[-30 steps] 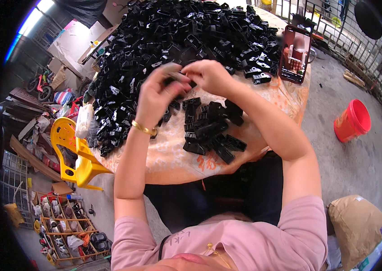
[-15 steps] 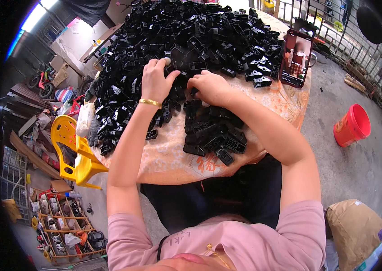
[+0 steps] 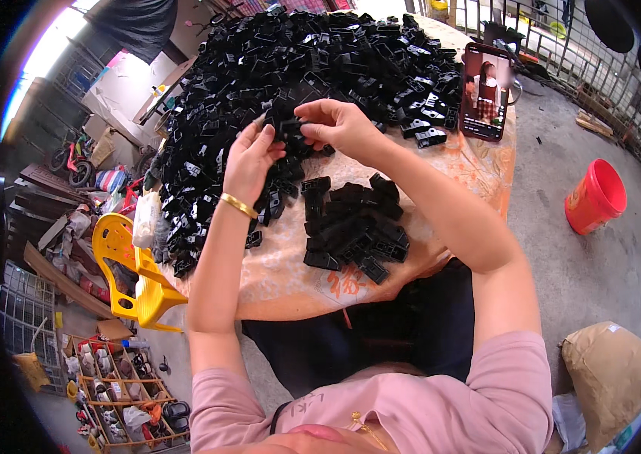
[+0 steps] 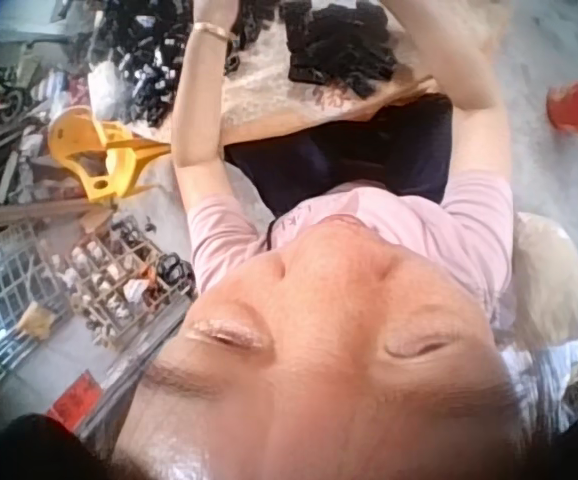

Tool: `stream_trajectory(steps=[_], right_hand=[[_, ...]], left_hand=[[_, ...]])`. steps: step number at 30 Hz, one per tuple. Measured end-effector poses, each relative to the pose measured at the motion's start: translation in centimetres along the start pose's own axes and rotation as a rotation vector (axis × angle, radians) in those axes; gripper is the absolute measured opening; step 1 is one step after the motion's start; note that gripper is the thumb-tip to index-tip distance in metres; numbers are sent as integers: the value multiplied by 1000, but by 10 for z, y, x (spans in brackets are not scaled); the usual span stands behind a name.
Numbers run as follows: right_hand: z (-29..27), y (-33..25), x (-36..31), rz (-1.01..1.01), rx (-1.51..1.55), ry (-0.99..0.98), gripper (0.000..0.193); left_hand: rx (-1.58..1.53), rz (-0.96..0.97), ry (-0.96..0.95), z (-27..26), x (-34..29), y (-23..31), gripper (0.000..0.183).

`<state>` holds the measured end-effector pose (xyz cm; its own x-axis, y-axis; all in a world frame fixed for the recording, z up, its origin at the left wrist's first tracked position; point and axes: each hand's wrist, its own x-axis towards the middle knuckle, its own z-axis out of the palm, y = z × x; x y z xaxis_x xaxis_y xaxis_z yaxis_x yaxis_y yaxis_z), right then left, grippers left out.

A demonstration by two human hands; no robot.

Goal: The person takes plastic parts from a pile on the table, snaps the pieces together by hand, and places the assembled components into a stack on the table.

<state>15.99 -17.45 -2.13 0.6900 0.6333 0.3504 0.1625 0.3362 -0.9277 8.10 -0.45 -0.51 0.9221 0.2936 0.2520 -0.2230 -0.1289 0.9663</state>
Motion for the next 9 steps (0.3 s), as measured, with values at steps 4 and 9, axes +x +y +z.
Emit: stream_trajectory(steps=[4,9], right_hand=[[9,4,-4,132,382,41,27],[11,0,-6,223,409,31,23]], left_hand=[[-424,-40,-111,16,-20,-2,24],[-147,76,-97,16,-24,-4,33]])
